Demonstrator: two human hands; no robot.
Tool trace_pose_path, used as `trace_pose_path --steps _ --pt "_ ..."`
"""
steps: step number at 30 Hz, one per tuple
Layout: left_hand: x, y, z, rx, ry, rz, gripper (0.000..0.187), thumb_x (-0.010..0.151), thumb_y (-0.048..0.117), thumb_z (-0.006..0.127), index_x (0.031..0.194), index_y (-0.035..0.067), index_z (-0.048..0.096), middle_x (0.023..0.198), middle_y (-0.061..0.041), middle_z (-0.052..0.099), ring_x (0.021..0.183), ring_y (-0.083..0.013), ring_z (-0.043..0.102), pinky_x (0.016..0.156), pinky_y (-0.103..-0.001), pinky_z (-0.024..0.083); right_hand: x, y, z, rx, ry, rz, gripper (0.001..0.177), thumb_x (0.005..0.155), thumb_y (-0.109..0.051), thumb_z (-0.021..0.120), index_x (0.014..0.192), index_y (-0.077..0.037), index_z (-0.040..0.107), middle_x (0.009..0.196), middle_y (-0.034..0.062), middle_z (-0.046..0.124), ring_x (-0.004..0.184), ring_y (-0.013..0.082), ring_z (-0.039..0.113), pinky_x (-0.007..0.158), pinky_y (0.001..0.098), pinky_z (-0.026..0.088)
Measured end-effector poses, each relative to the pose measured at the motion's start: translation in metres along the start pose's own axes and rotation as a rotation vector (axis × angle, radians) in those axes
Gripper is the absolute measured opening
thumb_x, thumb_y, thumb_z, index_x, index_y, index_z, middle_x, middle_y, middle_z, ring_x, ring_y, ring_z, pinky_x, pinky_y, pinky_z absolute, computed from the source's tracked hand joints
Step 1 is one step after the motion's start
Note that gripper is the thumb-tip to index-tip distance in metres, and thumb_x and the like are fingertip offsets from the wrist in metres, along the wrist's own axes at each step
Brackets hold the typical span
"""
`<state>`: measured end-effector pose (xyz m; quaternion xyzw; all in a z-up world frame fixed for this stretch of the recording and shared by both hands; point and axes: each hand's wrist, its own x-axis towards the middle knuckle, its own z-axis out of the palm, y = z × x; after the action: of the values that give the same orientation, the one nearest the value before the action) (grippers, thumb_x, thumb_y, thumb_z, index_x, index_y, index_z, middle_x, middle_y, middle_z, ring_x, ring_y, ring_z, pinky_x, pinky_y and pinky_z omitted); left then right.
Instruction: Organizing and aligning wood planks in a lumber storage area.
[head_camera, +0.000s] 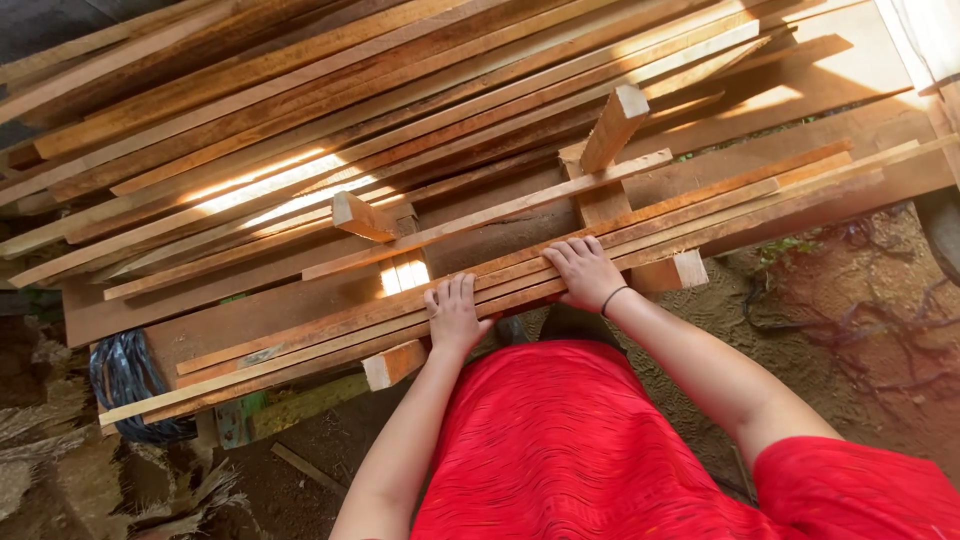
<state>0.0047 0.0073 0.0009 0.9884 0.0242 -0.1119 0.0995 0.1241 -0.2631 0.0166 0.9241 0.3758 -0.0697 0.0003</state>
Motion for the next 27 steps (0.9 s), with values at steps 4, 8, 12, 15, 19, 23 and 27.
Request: trace_pose_path --steps 4,8,12,15,19,23,27 --pt "0.005 -0.011 0.024 0.02 0.116 0.036 0.099 0.061 0.063 0.084 0.141 0.019 0.046 0.136 -0.002 0.052 0.127 -0.0229 0.048 0.109 -0.049 0.027 -0.002 0.002 0.013 0.012 0.066 -0.023 0.092 0.063 -0.065 0.08 0.138 -0.02 0.052 0.133 -0.0005 0.057 0.128 0.0191 0.048 0.111 0.0397 0.03" --pt "0.007 -0.014 0.021 0.054 0.187 0.071 0.101 0.054 0.067 0.085 0.137 0.021 0.05 0.131 0.001 0.056 0.121 -0.0196 0.053 0.1 -0.041 0.036 -0.001 0.003 0.015 0.012 0.093 -0.029 0.093 0.062 -0.065 0.081 0.138 -0.019 0.052 0.132 0.0003 0.057 0.127 0.0196 0.049 0.11 0.0401 0.031" --pt "0.005 -0.001 -0.009 -0.03 0.101 0.042 0.098 0.058 0.063 0.086 0.138 0.02 0.049 0.136 0.001 0.056 0.126 -0.0199 0.051 0.103 -0.042 0.033 -0.002 -0.003 -0.02 0.065 0.129 -0.034 0.098 0.067 -0.086 0.064 0.136 -0.018 0.055 0.13 0.0009 0.059 0.126 0.0186 0.051 0.109 0.0401 0.031" --pt "0.006 0.007 -0.025 -0.235 0.106 -0.031 0.077 0.082 0.075 0.063 0.137 0.021 0.055 0.141 0.002 0.055 0.129 -0.0213 0.051 0.103 -0.045 0.034 0.004 -0.003 -0.022 0.266 0.118 0.036 0.075 0.086 -0.074 0.057 0.139 -0.021 0.057 0.139 -0.0016 0.058 0.129 0.0196 0.053 0.11 0.0432 0.033" --pt "0.056 0.005 -0.003 -0.341 0.119 -0.214 0.061 0.103 0.062 0.047 0.146 0.02 0.049 0.148 -0.001 0.051 0.137 -0.0256 0.045 0.109 -0.052 0.034 0.056 0.009 -0.008 0.311 0.245 0.124 0.056 0.1 -0.061 0.054 0.141 -0.022 0.057 0.135 -0.0003 0.06 0.124 0.0212 0.057 0.105 0.0431 0.04" --pt "0.106 -0.003 -0.009 -0.299 0.094 -0.298 0.057 0.106 0.047 0.049 0.156 0.019 0.043 0.16 -0.003 0.044 0.149 -0.0297 0.036 0.116 -0.057 0.03 0.104 0.021 0.012 0.225 0.281 0.256 0.051 0.099 -0.052 0.057 0.142 -0.023 0.059 0.136 -0.002 0.06 0.127 0.0228 0.056 0.103 0.044 0.043" --pt "0.134 -0.045 0.045 -0.129 0.032 -0.344 0.05 0.101 0.049 0.058 0.147 0.031 0.055 0.147 0.01 0.057 0.143 -0.0227 0.043 0.12 -0.058 0.023 0.119 0.031 0.04 0.179 0.201 0.346 0.033 0.102 -0.05 0.053 0.123 -0.032 0.071 0.122 -0.0112 0.066 0.13 0.0211 0.053 0.111 0.0509 0.036"
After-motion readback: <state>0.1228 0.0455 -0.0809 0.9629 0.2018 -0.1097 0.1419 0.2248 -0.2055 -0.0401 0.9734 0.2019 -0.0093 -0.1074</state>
